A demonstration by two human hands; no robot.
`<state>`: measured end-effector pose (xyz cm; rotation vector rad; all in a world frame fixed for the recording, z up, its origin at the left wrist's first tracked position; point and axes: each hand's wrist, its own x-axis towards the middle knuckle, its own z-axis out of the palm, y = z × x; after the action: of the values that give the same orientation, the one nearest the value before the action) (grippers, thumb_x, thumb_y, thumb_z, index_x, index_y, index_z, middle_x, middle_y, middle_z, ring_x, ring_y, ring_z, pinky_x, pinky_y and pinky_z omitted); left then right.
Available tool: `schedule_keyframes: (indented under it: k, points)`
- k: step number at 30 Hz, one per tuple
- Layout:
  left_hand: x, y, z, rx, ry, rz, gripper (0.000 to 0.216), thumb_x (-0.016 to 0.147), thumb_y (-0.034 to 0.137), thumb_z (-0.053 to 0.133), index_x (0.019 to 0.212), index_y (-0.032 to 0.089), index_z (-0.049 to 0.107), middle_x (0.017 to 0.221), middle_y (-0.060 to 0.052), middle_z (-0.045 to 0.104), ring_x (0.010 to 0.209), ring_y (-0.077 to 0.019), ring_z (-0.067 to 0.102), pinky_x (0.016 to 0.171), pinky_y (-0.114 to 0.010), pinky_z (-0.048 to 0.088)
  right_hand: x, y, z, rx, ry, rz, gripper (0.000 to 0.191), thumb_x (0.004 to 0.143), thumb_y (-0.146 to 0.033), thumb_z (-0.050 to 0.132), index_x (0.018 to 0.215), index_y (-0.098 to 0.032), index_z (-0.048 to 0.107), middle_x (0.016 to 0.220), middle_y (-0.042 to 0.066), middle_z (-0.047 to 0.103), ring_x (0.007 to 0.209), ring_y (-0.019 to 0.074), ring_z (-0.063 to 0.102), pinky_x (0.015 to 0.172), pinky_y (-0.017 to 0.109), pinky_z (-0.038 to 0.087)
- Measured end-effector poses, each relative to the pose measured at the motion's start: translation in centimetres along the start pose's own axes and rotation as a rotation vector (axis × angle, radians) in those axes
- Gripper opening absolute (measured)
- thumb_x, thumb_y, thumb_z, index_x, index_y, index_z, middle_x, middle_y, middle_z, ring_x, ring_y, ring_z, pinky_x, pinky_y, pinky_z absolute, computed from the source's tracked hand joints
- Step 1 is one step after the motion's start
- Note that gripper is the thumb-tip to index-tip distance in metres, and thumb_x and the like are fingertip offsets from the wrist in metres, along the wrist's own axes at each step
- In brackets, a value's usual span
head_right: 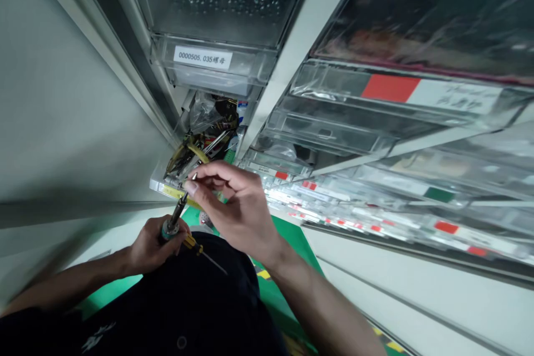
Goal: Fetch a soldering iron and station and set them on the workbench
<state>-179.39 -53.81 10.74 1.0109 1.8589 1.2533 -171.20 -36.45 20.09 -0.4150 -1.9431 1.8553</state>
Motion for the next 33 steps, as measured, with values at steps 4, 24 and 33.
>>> schedule_keyframes:
  k: [4,24,33]
  points:
    - [0.2,0.4,-0.3,0.046,-0.001,-0.012,0.014,0.086,0.028,0.056,0.08,0.015,0.059,0.053,0.002,0.055,0.046,-0.0103,0.049,0.051,-0.022,0.04,0.2,1.1,-0.4,-0.027,-0.113,0.01,0.022,0.079,-0.038,0.071,0.072,-0.018,0.063,0.076,0.002,0.061,0.07,0.0127,0.056,0.059,0.024,0.046]
    - [0.1,-0.1,0.0,-0.054,-0.069,-0.118,0.02,0.086,0.033,0.056,0.077,0.015,0.057,0.051,0.002,0.056,0.043,-0.0094,0.05,0.047,-0.02,0.039,0.6,1.4,-0.5,0.115,-0.144,0.181,0.027,0.073,-0.044,0.074,0.077,-0.019,0.066,0.076,0.001,0.06,0.06,0.0097,0.053,0.05,0.021,0.045]
    - [0.1,-0.3,0.1,-0.118,-0.069,-0.06,0.016,0.086,0.029,0.057,0.079,0.015,0.061,0.052,0.002,0.057,0.043,-0.0085,0.049,0.046,-0.019,0.039,0.8,0.8,-0.2,-0.034,-0.146,0.075,0.029,0.077,-0.044,0.07,0.07,-0.016,0.062,0.069,0.0,0.057,0.062,0.0104,0.048,0.055,0.023,0.036]
